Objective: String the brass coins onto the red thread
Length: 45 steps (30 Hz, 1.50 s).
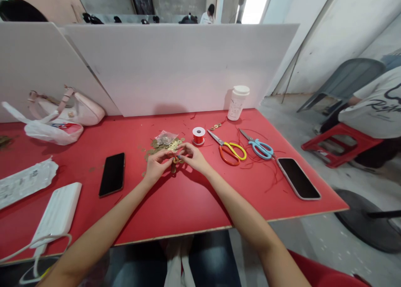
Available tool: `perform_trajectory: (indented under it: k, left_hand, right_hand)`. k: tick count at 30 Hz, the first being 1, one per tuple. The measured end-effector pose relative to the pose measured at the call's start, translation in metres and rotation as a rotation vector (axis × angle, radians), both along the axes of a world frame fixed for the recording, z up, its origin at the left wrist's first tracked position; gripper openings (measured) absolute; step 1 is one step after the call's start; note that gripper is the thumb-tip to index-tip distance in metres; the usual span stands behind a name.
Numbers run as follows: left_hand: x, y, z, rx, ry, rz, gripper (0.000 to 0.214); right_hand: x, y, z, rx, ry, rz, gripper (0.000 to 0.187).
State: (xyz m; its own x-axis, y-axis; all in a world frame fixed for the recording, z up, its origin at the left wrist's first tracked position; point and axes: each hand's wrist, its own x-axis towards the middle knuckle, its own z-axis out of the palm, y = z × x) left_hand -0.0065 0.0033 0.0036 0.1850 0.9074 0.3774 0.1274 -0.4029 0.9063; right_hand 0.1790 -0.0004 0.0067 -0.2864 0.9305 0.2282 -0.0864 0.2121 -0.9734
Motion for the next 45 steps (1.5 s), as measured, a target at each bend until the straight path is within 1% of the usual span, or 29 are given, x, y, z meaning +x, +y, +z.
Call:
perform_trajectory:
  k: [5,8,10,14,17,21,25,28,33,39,45]
  left_hand:
    - [-0.001,-0.002,0.007,0.082,0.107,0.026,0.009]
    - [0.0,-0.004,0.01,0.087,0.117,0.017,0.008]
    - [0.001,-0.005,0.009,0.035,0.083,0.003,0.008]
    - [0.002,-0.003,0.005,-0.14,-0.044,-0.036,0.014]
    - [0.003,-0.002,0.002,-0.212,-0.101,-0.021,0.015]
    - [0.005,-0.001,0.001,-0.314,-0.192,0.028,0.018]
    - [0.007,-0.003,-0.001,-0.432,-0.314,-0.011,0.027]
    - [0.008,-0.002,-0.004,-0.447,-0.384,-0.001,0.032]
    - [0.007,0.0,-0.006,-0.465,-0.443,-0.03,0.035]
    - [0.009,0.0,-0.005,-0.47,-0.471,-0.032,0.034]
    - [0.008,0.0,-0.006,-0.441,-0.458,-0.037,0.035]
  right_hand:
    - [-0.001,0.003,-0.006,-0.044,0.03,0.049,0.022]
    - [0.0,0.004,-0.01,-0.064,0.063,0.079,0.024]
    - [0.001,0.004,-0.012,-0.079,0.077,0.095,0.026]
    - [0.002,0.003,-0.01,-0.105,0.102,0.092,0.029]
    - [0.003,0.001,-0.007,-0.118,0.111,0.08,0.03]
    - [0.003,0.0,-0.002,-0.079,0.076,0.044,0.029]
    - [0.003,-0.002,0.002,-0.052,0.035,0.022,0.029]
    - [0.003,-0.001,0.002,-0.039,-0.003,0.015,0.028]
    - [0.002,0.002,-0.002,-0.016,-0.034,0.028,0.027]
    - [0.002,0.001,-0.002,0.041,-0.047,0.041,0.027]
    - [0.002,0.001,-0.004,0.016,-0.057,0.065,0.029]
